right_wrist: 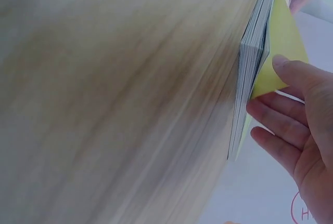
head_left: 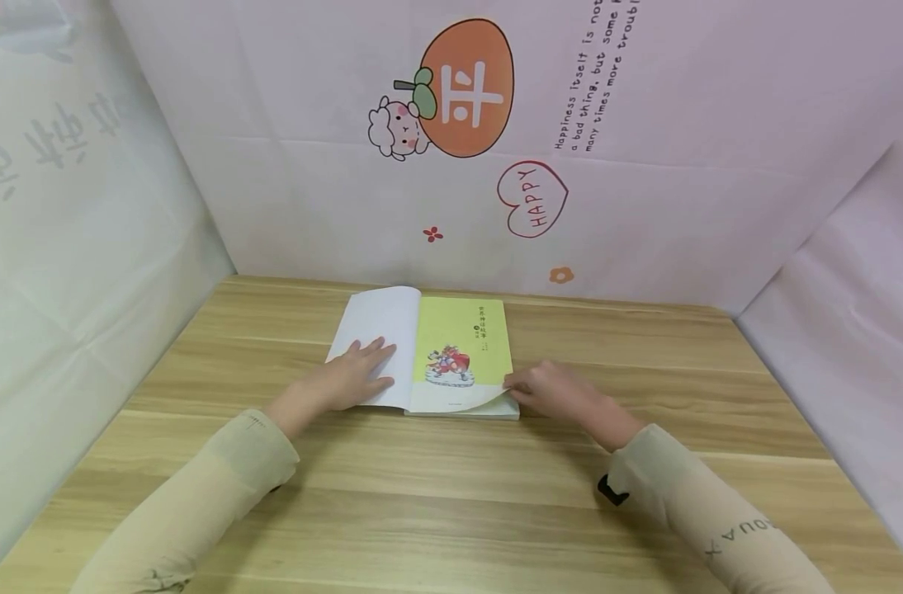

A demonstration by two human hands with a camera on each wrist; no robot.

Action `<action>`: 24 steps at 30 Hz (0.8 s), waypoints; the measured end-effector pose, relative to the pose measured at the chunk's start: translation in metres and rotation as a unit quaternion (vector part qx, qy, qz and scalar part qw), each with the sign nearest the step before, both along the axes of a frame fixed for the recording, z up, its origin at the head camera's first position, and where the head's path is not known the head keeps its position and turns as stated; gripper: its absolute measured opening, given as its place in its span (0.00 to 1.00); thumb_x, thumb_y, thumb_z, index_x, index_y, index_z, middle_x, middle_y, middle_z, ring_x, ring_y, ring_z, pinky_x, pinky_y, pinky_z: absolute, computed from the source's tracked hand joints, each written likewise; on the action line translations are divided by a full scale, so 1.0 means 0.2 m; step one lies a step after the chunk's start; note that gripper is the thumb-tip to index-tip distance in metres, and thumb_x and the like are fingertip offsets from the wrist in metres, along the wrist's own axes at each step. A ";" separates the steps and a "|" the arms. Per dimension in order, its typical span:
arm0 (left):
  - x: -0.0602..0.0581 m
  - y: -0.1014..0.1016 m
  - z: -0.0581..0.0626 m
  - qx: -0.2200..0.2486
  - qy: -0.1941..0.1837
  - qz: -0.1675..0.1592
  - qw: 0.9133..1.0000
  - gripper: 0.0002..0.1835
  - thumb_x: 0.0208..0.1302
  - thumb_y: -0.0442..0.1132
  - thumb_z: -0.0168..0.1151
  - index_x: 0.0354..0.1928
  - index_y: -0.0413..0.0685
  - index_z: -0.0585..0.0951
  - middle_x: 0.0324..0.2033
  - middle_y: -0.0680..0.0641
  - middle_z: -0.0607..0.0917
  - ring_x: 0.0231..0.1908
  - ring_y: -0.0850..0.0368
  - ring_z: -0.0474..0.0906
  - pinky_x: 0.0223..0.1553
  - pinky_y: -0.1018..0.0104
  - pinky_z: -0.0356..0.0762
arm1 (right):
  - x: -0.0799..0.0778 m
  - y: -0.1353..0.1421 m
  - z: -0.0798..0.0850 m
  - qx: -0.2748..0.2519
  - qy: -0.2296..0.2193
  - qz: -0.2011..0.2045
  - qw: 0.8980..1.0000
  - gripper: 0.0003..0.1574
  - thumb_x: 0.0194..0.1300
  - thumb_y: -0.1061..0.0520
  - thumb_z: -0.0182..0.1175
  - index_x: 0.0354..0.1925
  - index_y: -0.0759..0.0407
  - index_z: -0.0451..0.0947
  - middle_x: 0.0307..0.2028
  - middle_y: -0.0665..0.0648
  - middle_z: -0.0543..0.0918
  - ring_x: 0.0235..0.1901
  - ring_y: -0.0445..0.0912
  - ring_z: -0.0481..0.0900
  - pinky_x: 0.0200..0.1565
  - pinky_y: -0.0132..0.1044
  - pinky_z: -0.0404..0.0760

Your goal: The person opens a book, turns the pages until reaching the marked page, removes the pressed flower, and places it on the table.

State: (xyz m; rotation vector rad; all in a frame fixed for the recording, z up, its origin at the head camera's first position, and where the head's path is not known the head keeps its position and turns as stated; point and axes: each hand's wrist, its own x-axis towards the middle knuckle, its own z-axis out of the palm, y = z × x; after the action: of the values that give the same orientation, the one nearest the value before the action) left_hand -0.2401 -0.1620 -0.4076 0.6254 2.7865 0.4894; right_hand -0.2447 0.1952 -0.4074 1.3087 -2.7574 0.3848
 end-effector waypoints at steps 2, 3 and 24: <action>0.00 0.00 0.00 -0.002 0.000 0.000 1.000 0.34 0.80 0.51 0.51 0.80 0.43 0.59 0.78 0.35 0.54 0.73 0.21 0.47 0.67 0.28 0.55 | 0.00 0.00 0.00 -0.006 -0.001 -0.007 1.000 0.06 0.67 0.63 0.69 0.42 0.64 0.89 0.37 0.59 0.91 0.26 0.33 0.78 0.30 0.26 0.81; 0.00 0.00 0.01 -0.002 0.000 -0.001 1.000 0.34 0.80 0.51 0.51 0.80 0.43 0.58 0.78 0.35 0.54 0.73 0.21 0.47 0.67 0.28 0.55 | 0.00 -0.01 0.00 -0.008 -0.002 -0.013 1.000 0.06 0.67 0.63 0.69 0.41 0.64 0.89 0.37 0.59 0.91 0.26 0.33 0.78 0.30 0.26 0.81; -0.02 -0.01 -0.01 -0.004 0.004 -0.005 1.000 0.35 0.80 0.51 0.52 0.80 0.42 0.59 0.78 0.34 0.54 0.72 0.20 0.47 0.68 0.29 0.54 | 0.00 -0.07 0.02 -0.016 0.002 -0.163 0.987 0.26 0.69 0.41 0.68 0.43 0.64 0.88 0.36 0.62 0.90 0.32 0.50 0.89 0.38 0.44 0.88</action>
State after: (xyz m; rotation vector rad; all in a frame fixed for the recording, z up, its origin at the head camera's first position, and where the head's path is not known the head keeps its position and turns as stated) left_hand -0.2435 -0.1631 -0.4101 0.6389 2.7898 0.4745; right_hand -0.2446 0.1811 -0.4028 0.8267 -2.8764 0.3987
